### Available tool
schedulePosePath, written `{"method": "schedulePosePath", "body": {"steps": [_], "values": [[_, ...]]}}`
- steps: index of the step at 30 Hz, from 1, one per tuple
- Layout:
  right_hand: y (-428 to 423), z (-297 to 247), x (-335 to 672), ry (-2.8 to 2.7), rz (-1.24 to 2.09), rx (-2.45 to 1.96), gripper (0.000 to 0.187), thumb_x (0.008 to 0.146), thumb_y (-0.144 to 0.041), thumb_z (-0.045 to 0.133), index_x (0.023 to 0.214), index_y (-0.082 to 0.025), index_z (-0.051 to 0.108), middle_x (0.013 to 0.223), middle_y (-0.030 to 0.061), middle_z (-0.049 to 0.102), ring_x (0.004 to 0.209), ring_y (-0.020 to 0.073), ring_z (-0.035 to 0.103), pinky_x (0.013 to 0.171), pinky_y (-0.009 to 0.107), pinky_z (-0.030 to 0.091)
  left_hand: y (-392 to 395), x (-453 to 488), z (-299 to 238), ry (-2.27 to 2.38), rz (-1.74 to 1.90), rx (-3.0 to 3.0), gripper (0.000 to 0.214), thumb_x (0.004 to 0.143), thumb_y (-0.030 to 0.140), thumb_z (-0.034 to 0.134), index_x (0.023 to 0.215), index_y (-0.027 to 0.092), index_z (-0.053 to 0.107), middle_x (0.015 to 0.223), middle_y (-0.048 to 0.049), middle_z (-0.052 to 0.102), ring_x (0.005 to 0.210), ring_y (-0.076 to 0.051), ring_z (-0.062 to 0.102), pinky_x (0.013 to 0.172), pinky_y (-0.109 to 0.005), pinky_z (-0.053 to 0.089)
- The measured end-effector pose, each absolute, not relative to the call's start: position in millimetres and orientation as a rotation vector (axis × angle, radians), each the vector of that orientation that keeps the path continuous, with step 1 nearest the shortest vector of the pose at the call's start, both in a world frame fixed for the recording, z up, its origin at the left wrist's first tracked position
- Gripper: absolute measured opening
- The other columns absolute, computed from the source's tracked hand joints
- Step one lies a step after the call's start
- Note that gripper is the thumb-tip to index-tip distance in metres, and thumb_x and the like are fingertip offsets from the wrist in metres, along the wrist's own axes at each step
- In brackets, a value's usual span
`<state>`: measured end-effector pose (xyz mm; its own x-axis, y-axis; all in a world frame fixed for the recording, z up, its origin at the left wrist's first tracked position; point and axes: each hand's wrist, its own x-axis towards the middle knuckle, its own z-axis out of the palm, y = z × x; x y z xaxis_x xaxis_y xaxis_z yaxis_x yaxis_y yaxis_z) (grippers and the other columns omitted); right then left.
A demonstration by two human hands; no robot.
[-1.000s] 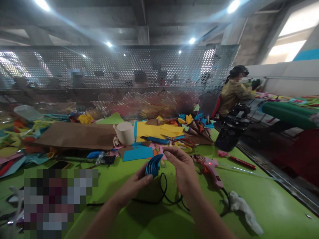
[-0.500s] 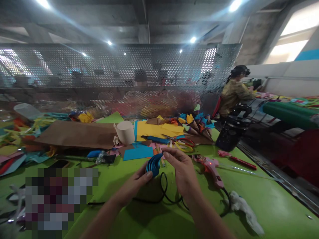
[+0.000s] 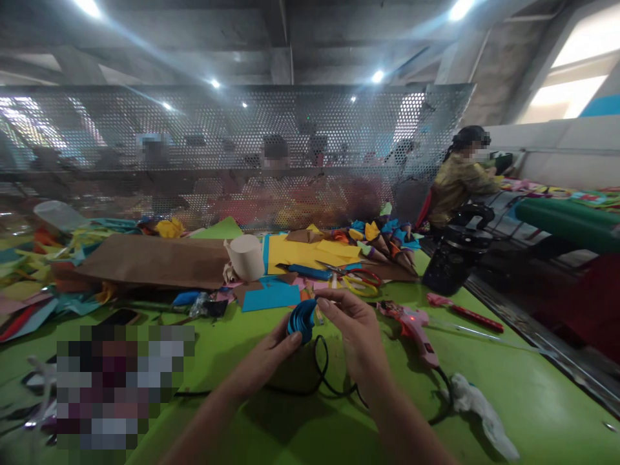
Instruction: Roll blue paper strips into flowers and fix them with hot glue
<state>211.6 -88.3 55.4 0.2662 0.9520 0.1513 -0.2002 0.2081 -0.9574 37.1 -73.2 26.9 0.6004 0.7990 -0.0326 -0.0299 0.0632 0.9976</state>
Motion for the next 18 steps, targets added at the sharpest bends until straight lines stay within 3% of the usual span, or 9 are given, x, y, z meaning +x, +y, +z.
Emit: {"method": "schedulePosePath", "body": {"steps": [9,18], "values": [[-90.1,53.6,210.7,-0.989,0.916,-1.062,0.022,0.068,-0.037,0.083,0.084,-0.025,0.075,0.083,0.0016,0.071,0.078,0.0185,0.061,0.072,0.03,0.046,-72.9,40.6,21.6,0.835,0.76,1.543,0.065,0.086,0.061,0.055,0.134,0.018,0.049,0.119,-0.0082,0.063,0.121,-0.03,0.047,0.102,-0.038,0.036],[-89.6,53.1,209.9,-0.983,0.883,-1.108,0.023,0.067,-0.038,0.084,0.081,-0.023,0.076,0.078,0.0029,0.073,0.075,0.0189,0.062,0.071,0.031,0.047,-75.7,41.7,24.5,0.858,0.731,1.578,0.061,0.087,0.061,0.053,0.129,0.017,0.051,0.12,-0.0079,0.061,0.114,-0.028,0.048,0.097,-0.035,0.038]]}}
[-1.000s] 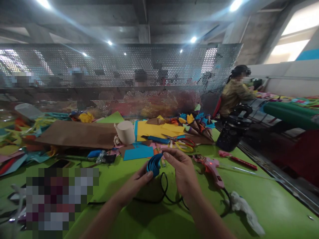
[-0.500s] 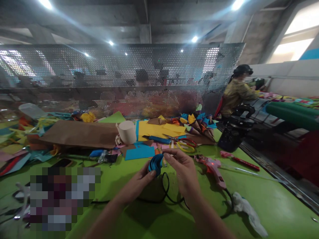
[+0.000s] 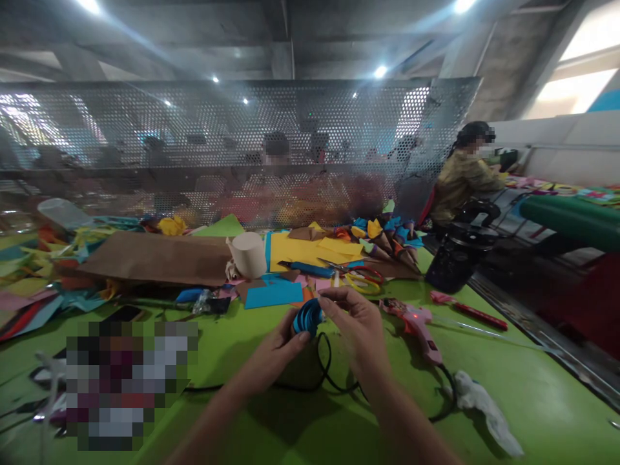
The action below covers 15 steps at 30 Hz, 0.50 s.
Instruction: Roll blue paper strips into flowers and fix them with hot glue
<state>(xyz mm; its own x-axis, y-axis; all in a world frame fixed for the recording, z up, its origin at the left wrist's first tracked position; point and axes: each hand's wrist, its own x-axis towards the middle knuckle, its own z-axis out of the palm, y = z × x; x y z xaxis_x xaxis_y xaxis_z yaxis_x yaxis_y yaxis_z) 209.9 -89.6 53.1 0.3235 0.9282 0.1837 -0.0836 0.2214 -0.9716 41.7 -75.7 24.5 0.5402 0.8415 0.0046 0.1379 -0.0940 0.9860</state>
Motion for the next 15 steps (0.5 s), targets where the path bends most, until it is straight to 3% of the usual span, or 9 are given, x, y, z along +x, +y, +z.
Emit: {"method": "schedulePosePath", "body": {"steps": [10,15], "values": [[-90.2,57.9,210.3,-0.966,0.999,-1.02,0.023,0.072,-0.042,0.08,0.09,-0.028,0.079,0.089,0.0034,0.076,0.085,0.0224,0.065,0.076,0.033,0.049,-72.5,39.3,21.1,0.808,0.756,1.419,0.066,0.085,0.06,0.058,0.136,0.02,0.05,0.127,-0.0076,0.061,0.127,-0.03,0.045,0.106,-0.039,0.035],[-86.8,57.6,211.1,-0.889,1.11,-0.938,0.021,0.068,-0.039,0.083,0.083,-0.026,0.079,0.084,0.0018,0.072,0.077,0.0175,0.062,0.074,0.03,0.048,-74.6,37.1,25.1,0.67,0.741,1.303,0.063,0.084,0.056,0.062,0.137,0.023,0.052,0.135,-0.0064,0.059,0.131,-0.028,0.044,0.112,-0.038,0.032]]}}
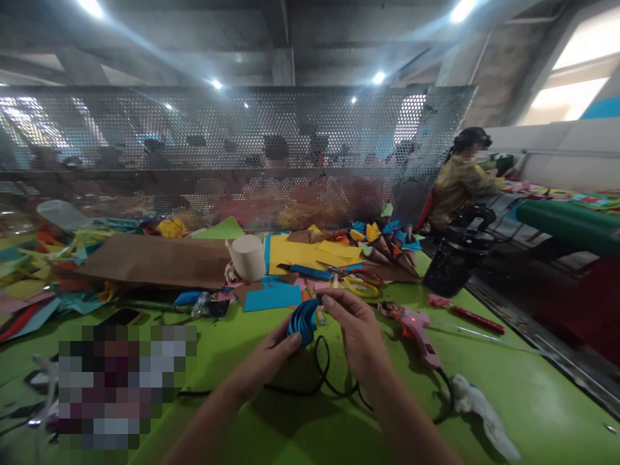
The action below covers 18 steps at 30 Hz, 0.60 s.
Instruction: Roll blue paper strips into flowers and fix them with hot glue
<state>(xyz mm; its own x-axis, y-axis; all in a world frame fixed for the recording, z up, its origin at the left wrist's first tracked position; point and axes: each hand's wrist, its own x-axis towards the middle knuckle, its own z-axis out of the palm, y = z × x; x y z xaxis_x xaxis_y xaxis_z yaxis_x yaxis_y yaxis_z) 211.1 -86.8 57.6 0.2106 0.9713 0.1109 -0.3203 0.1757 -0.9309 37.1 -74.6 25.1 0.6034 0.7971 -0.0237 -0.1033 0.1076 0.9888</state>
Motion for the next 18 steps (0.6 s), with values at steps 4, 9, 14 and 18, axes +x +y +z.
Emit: {"method": "schedulePosePath", "body": {"steps": [4,9,14,18], "values": [[-85.7,58.8,210.9,-0.867,1.161,-0.884,0.023,0.065,-0.037,0.085,0.084,-0.026,0.078,0.086,0.0014,0.07,0.077,0.0162,0.059,0.073,0.028,0.047,-75.7,35.1,24.9,0.635,0.719,1.227,0.062,0.083,0.055,0.065,0.136,0.026,0.055,0.14,-0.0052,0.057,0.133,-0.029,0.043,0.113,-0.039,0.031],[-88.4,62.0,210.1,-0.866,1.184,-0.904,0.028,0.062,-0.04,0.086,0.087,-0.028,0.078,0.091,0.003,0.072,0.082,0.0196,0.059,0.075,0.032,0.046,-76.1,34.7,22.3,0.687,0.709,1.177,0.07,0.077,0.06,0.069,0.136,0.026,0.056,0.135,-0.005,0.06,0.127,-0.029,0.048,0.106,-0.038,0.037],[-87.7,61.2,210.4,-0.942,1.126,-0.889,0.021,0.064,-0.038,0.085,0.08,-0.026,0.077,0.084,0.0017,0.069,0.082,0.0198,0.059,0.078,0.032,0.045,-75.8,35.0,22.3,0.688,0.697,1.164,0.072,0.075,0.061,0.07,0.137,0.027,0.055,0.128,-0.0051,0.063,0.119,-0.029,0.053,0.099,-0.038,0.042],[-86.0,57.6,211.9,-0.955,1.101,-0.905,0.02,0.066,-0.039,0.085,0.08,-0.027,0.077,0.085,0.0008,0.07,0.085,0.0188,0.059,0.079,0.03,0.044,-75.4,35.2,21.8,0.691,0.707,1.17,0.07,0.077,0.058,0.069,0.138,0.026,0.055,0.134,-0.005,0.06,0.127,-0.03,0.048,0.106,-0.04,0.038]]}}
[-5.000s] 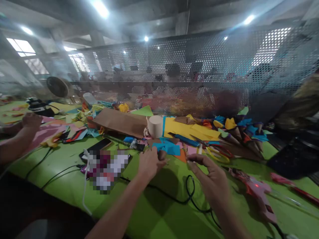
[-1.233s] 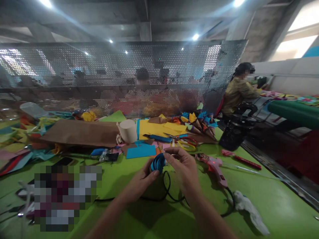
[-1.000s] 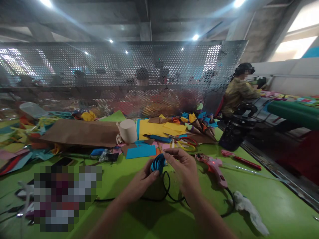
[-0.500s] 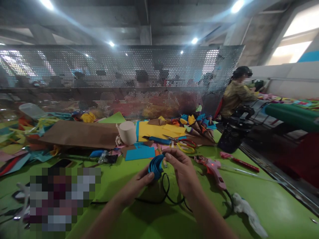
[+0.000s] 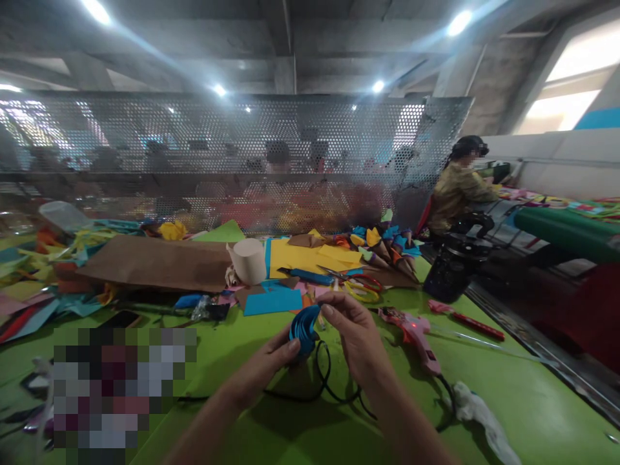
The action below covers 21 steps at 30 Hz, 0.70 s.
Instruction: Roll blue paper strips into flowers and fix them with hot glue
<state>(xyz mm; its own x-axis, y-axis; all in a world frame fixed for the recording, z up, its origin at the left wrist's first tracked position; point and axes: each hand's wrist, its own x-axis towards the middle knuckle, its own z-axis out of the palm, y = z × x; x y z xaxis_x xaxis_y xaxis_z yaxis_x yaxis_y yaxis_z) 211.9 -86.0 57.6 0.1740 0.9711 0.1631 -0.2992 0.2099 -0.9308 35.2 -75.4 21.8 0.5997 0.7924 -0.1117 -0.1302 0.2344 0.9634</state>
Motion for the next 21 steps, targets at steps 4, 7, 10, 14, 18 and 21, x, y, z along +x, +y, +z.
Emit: {"method": "schedulePosePath", "body": {"steps": [4,7,10,14,18,21], "values": [[-86.4,55.9,213.4,-0.958,1.12,-0.951,0.027,0.07,-0.045,0.081,0.092,-0.03,0.079,0.097,0.0022,0.074,0.094,0.0211,0.06,0.085,0.032,0.044,-74.8,35.8,21.9,0.656,0.753,1.186,0.065,0.081,0.054,0.068,0.139,0.028,0.053,0.142,-0.0036,0.055,0.134,-0.028,0.043,0.112,-0.038,0.032],[-86.3,55.3,214.0,-0.956,1.102,-0.972,0.034,0.071,-0.045,0.08,0.103,-0.033,0.077,0.103,0.0016,0.074,0.098,0.0215,0.059,0.086,0.032,0.043,-74.1,36.0,23.7,0.666,0.765,1.246,0.061,0.084,0.053,0.065,0.137,0.025,0.054,0.14,-0.0049,0.056,0.134,-0.027,0.043,0.112,-0.038,0.032],[-84.8,53.9,214.7,-0.98,1.08,-0.981,0.028,0.071,-0.045,0.08,0.095,-0.03,0.078,0.096,0.0014,0.073,0.093,0.02,0.059,0.083,0.03,0.043,-74.1,36.1,25.6,0.727,0.75,1.305,0.065,0.083,0.056,0.064,0.137,0.022,0.052,0.136,-0.0066,0.058,0.132,-0.029,0.043,0.11,-0.039,0.033],[-82.3,50.1,215.3,-0.973,1.067,-0.99,0.022,0.068,-0.043,0.083,0.083,-0.027,0.078,0.087,0.0005,0.072,0.086,0.0177,0.058,0.081,0.029,0.043,-74.0,37.5,24.1,0.755,0.741,1.337,0.07,0.081,0.058,0.064,0.139,0.021,0.05,0.131,-0.0071,0.061,0.132,-0.031,0.042,0.109,-0.04,0.033],[-81.6,46.9,216.0,-0.984,1.025,-1.001,0.021,0.068,-0.041,0.083,0.082,-0.027,0.078,0.084,0.0008,0.073,0.083,0.0184,0.059,0.079,0.03,0.043,-72.3,39.7,18.8,0.722,0.756,1.361,0.068,0.082,0.057,0.064,0.138,0.021,0.049,0.131,-0.0075,0.061,0.126,-0.029,0.047,0.108,-0.039,0.034],[-82.9,48.7,216.0,-1.016,1.015,-1.02,0.025,0.069,-0.043,0.082,0.089,-0.028,0.079,0.089,0.0025,0.074,0.089,0.0212,0.061,0.083,0.032,0.044,-70.8,40.1,15.8,0.74,0.775,1.391,0.066,0.083,0.057,0.062,0.136,0.021,0.05,0.128,-0.0073,0.061,0.122,-0.028,0.049,0.105,-0.038,0.037]]}}
